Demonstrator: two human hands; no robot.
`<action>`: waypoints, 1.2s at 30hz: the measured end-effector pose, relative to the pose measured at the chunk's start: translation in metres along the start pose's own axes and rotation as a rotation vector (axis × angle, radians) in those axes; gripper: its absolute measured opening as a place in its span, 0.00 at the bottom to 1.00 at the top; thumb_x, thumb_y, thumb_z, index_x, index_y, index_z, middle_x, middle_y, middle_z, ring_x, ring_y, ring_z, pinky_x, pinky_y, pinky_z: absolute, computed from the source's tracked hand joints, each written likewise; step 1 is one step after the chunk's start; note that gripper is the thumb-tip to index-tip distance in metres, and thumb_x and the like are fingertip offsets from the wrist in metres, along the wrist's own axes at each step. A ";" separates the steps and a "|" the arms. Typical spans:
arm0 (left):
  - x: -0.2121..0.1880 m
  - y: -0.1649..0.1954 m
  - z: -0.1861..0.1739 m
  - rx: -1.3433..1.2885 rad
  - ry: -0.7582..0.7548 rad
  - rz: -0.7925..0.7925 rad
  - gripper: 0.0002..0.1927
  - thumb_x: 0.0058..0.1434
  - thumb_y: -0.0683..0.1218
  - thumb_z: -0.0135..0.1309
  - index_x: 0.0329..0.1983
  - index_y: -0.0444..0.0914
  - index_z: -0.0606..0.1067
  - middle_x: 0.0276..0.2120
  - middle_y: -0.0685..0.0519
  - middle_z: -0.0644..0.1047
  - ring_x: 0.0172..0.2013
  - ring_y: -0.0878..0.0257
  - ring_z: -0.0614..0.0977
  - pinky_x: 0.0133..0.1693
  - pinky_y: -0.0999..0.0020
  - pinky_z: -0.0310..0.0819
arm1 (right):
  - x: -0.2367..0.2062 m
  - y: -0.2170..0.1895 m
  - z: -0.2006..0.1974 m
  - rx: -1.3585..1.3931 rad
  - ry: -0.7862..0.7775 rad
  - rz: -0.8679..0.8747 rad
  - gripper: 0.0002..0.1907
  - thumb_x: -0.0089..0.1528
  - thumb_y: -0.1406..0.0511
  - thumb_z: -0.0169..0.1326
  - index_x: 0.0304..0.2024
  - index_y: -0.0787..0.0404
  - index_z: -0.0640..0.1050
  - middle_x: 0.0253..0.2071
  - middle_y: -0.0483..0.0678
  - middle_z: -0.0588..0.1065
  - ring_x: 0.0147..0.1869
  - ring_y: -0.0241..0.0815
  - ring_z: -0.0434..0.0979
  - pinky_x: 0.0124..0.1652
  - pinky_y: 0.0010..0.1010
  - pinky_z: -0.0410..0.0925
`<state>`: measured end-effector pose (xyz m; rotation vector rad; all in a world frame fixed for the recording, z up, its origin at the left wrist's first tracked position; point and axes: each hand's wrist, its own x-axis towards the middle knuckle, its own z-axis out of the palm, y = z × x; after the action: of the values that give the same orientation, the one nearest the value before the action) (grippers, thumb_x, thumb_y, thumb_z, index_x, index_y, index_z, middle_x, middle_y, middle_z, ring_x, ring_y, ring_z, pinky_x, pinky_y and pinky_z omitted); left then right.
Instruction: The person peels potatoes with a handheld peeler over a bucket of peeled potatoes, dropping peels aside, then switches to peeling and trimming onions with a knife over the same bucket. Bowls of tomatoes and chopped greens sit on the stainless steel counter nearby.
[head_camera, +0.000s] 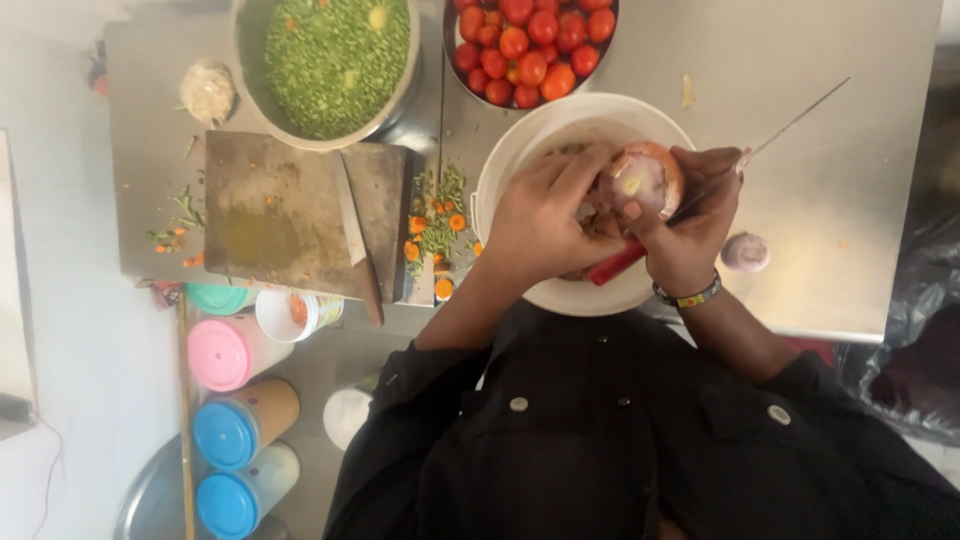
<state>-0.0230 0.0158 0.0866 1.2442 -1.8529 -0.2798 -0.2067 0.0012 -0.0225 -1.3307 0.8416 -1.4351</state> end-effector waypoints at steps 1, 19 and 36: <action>0.000 0.000 0.002 -0.006 0.010 0.010 0.30 0.49 0.46 0.67 0.55 0.33 0.72 0.38 0.46 0.78 0.39 0.49 0.82 0.45 0.56 0.80 | -0.001 0.000 -0.003 -0.019 0.005 -0.009 0.35 0.64 0.65 0.70 0.63 0.66 0.62 0.58 0.49 0.68 0.61 0.38 0.72 0.64 0.31 0.69; -0.011 0.003 0.012 -0.088 0.101 0.109 0.26 0.57 0.42 0.66 0.58 0.35 0.73 0.45 0.47 0.77 0.44 0.51 0.81 0.48 0.60 0.80 | 0.016 -0.031 -0.004 0.586 -0.038 0.488 0.23 0.71 0.52 0.54 0.56 0.60 0.65 0.46 0.52 0.75 0.28 0.35 0.72 0.27 0.23 0.66; -0.007 -0.025 0.007 0.156 -0.125 0.317 0.31 0.52 0.47 0.63 0.60 0.34 0.73 0.38 0.49 0.74 0.36 0.53 0.78 0.44 0.58 0.78 | 0.006 -0.019 -0.008 0.579 -0.046 0.661 0.16 0.69 0.61 0.55 0.51 0.58 0.63 0.40 0.49 0.73 0.27 0.36 0.73 0.24 0.23 0.66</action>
<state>-0.0110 0.0079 0.0638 1.0322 -2.1799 -0.0411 -0.2176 -0.0003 -0.0038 -0.5630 0.6707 -0.9978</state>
